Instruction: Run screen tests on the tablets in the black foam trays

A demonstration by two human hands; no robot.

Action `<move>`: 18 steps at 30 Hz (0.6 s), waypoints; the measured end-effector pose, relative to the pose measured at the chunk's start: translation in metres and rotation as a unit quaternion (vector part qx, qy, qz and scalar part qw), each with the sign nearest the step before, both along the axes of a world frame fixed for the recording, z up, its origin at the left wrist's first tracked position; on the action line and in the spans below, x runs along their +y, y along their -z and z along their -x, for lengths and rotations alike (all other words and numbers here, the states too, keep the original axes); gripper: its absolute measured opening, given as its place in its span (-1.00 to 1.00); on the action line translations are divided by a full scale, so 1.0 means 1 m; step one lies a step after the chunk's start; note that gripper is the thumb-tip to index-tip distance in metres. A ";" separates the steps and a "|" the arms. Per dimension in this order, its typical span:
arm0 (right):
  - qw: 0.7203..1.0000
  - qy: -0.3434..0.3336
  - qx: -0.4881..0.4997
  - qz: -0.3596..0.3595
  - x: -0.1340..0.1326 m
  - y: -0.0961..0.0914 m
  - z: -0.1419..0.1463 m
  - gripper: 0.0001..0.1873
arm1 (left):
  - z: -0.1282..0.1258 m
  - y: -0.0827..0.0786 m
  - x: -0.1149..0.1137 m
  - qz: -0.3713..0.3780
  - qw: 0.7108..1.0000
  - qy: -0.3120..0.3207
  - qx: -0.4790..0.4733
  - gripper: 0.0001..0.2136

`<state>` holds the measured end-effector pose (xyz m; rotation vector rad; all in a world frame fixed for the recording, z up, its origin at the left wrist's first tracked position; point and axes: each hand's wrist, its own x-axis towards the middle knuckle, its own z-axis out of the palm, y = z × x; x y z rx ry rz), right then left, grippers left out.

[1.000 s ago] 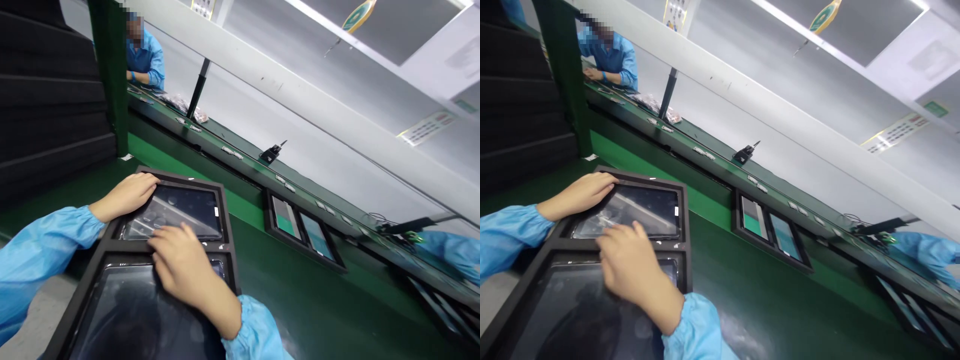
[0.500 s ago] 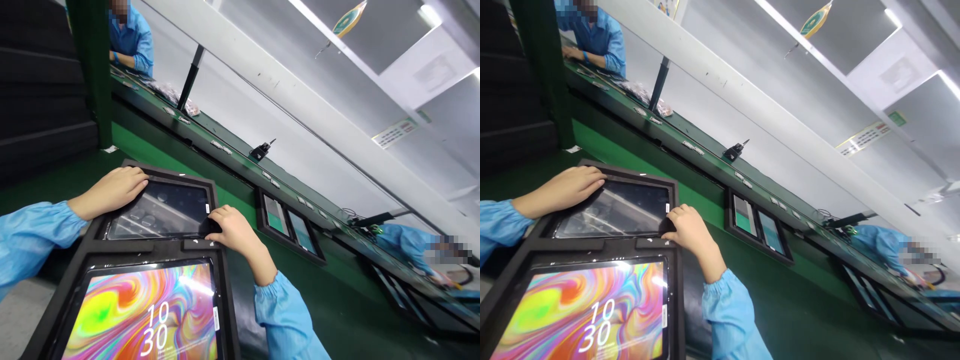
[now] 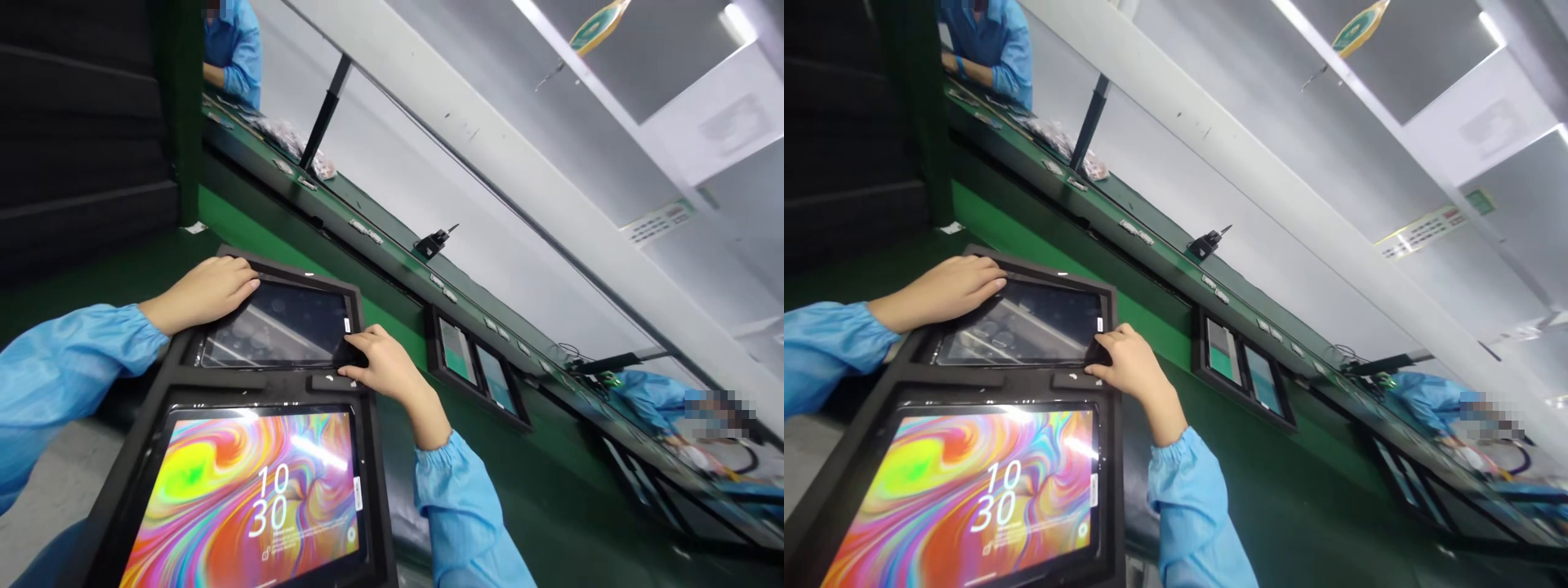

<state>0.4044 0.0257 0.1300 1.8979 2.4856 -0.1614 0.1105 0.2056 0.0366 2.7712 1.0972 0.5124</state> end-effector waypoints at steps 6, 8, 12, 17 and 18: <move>0.984 0.064 0.118 -0.116 -0.004 0.025 0.017 -0.67 | -0.002 0.004 0.002 0.005 1.000 -0.004 -0.026 -0.58; 0.976 0.071 0.147 -0.142 -0.002 0.037 0.027 -0.67 | -0.002 0.004 0.001 0.008 0.999 -0.006 -0.035 -0.58; 0.967 0.070 0.181 -0.166 -0.002 0.049 0.037 -0.70 | 0.000 0.007 0.000 0.017 0.998 -0.011 -0.053 -0.57; 0.963 0.036 0.222 -0.151 -0.006 0.047 0.038 -0.76 | 0.000 0.008 -0.001 0.028 0.997 -0.014 -0.075 -0.49; 0.961 0.034 0.230 -0.148 -0.007 0.047 0.038 -0.76 | 0.000 0.008 -0.001 0.029 0.996 -0.014 -0.078 -0.48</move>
